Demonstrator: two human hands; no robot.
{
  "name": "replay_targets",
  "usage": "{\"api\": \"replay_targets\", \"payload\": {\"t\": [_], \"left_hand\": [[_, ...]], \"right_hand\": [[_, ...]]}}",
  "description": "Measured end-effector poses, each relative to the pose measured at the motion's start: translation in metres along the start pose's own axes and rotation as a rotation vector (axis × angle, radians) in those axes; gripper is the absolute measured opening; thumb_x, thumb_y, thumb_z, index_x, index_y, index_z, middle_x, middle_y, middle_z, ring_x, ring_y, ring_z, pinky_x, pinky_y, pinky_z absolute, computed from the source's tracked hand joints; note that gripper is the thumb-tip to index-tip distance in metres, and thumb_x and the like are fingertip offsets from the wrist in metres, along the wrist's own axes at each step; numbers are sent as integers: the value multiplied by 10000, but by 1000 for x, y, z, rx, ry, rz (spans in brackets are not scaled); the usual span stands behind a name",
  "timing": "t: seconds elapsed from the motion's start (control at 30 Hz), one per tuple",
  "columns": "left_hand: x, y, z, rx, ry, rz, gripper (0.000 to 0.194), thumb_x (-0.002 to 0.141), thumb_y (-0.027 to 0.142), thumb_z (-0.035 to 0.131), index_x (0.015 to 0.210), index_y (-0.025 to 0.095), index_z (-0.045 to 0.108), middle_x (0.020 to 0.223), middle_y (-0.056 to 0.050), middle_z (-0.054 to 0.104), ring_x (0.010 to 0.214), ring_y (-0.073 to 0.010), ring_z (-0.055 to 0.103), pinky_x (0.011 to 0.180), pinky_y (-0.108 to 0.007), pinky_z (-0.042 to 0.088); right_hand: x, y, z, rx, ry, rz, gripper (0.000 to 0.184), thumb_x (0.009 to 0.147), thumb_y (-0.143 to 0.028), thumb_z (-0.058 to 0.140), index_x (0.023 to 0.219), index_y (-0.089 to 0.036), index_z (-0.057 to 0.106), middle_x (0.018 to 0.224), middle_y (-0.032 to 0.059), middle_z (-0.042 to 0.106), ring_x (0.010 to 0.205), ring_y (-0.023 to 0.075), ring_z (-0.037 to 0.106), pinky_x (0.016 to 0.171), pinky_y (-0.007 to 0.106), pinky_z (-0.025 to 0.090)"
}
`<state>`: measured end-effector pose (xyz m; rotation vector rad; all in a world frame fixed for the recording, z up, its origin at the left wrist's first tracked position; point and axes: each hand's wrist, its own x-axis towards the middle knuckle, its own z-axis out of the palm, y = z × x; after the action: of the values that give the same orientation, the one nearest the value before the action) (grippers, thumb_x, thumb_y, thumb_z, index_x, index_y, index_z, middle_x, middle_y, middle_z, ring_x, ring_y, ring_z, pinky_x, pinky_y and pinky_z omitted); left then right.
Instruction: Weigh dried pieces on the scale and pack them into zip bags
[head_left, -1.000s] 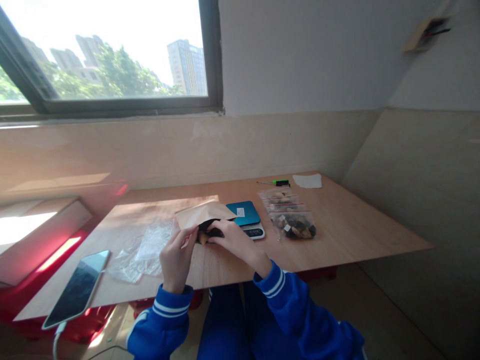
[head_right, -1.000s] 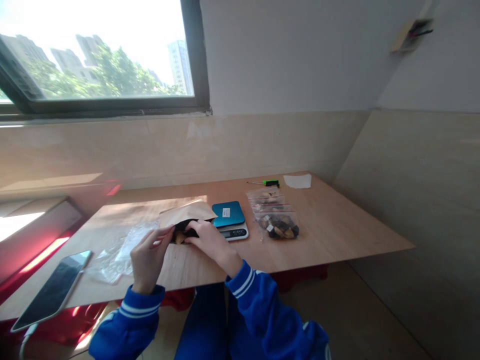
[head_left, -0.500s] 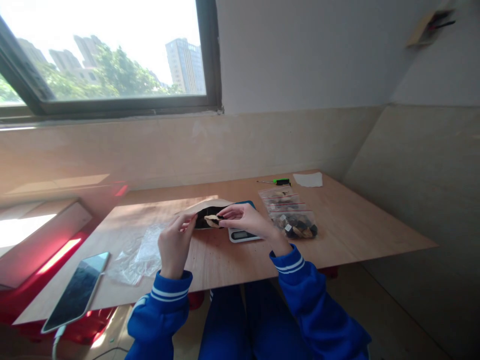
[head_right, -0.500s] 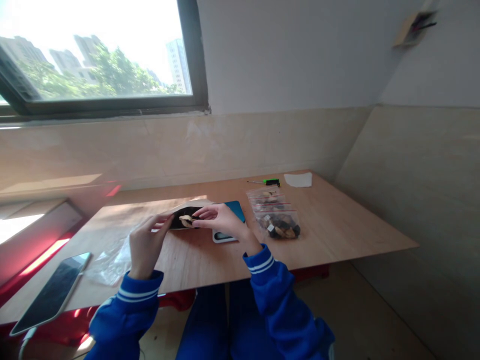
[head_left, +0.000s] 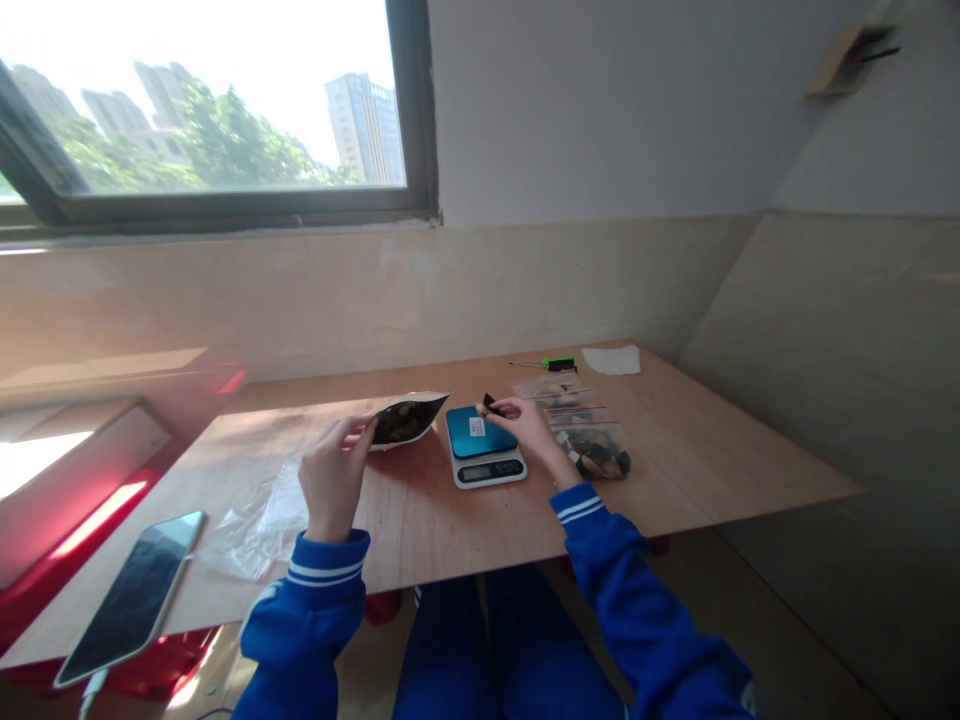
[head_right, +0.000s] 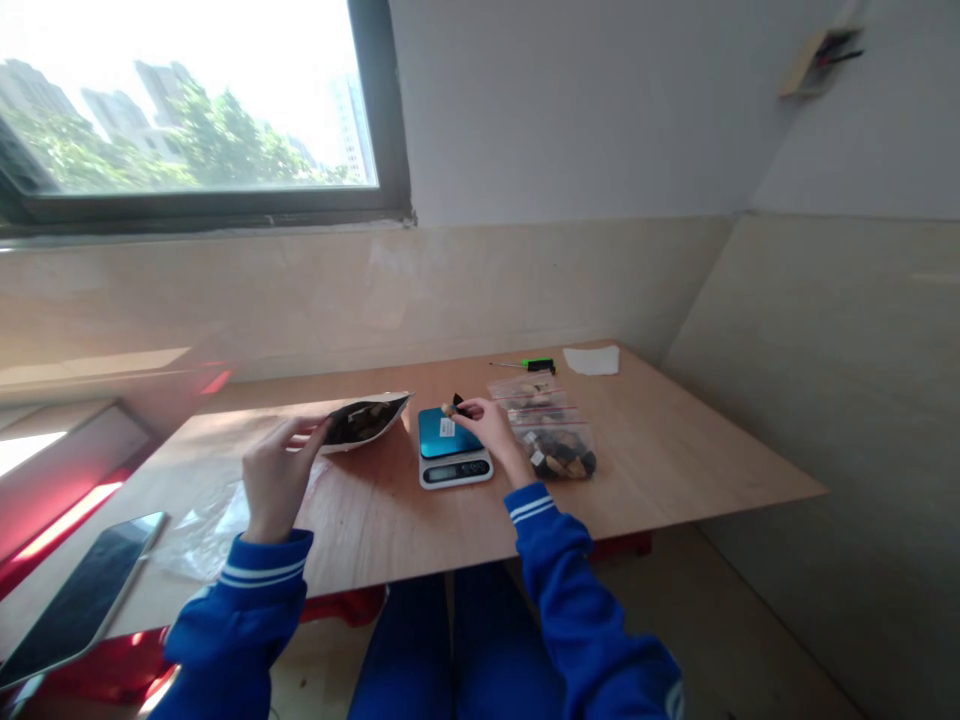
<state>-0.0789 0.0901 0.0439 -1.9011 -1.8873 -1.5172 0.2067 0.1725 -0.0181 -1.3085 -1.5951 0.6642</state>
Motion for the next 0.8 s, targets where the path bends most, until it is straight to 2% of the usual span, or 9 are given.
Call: {"api": "replay_targets", "payload": {"t": [0.1,0.2,0.4,0.53,0.63,0.8], "left_hand": [[-3,0,1,-15,-11,13,215,840,425,587,827,245,705,768,18,719,627,-142,660,602,-240,462],[-4,-1,0,-32,-25,18,217,834,430,594,821,245,706,771,18,723,635,-142,667,602,-235,468],[-6,-2,-2,-33,-20,21,219,834,434,593,817,246,704,769,23,722,640,-141,670,596,-235,473],[-7,-1,-1,-20,-20,32,212,835,433,594,813,252,704,772,30,720,642,-138,672,594,-236,469],[-8,-1,-2,-18,-23,29,207,834,431,599,813,254,705,770,32,720,639,-137,672,593,-239,470],[-10,0,-3,-23,-21,41,231,839,442,585,801,247,701,776,23,726,635,-142,676,578,-243,470]], "right_hand": [[6,12,22,-95,-8,-46,186,708,-159,731,892,-133,716,928,119,724,875,228,674,841,398,523],[5,18,32,-170,-38,-108,209,707,-103,715,910,-151,722,975,114,706,929,226,657,887,393,504],[-7,33,23,-297,-61,-156,326,784,-68,617,1089,-165,679,1076,112,666,947,200,648,882,360,505],[-12,40,13,-397,-43,-155,228,832,-100,570,1012,-141,704,1014,124,658,981,226,627,912,387,482],[-12,41,9,-445,-44,-173,233,857,-96,521,975,-141,716,1006,124,655,991,225,615,926,382,469],[-10,36,14,-483,-23,-222,335,878,-98,458,1131,-169,667,1184,126,600,1131,226,546,1007,402,420]]}}
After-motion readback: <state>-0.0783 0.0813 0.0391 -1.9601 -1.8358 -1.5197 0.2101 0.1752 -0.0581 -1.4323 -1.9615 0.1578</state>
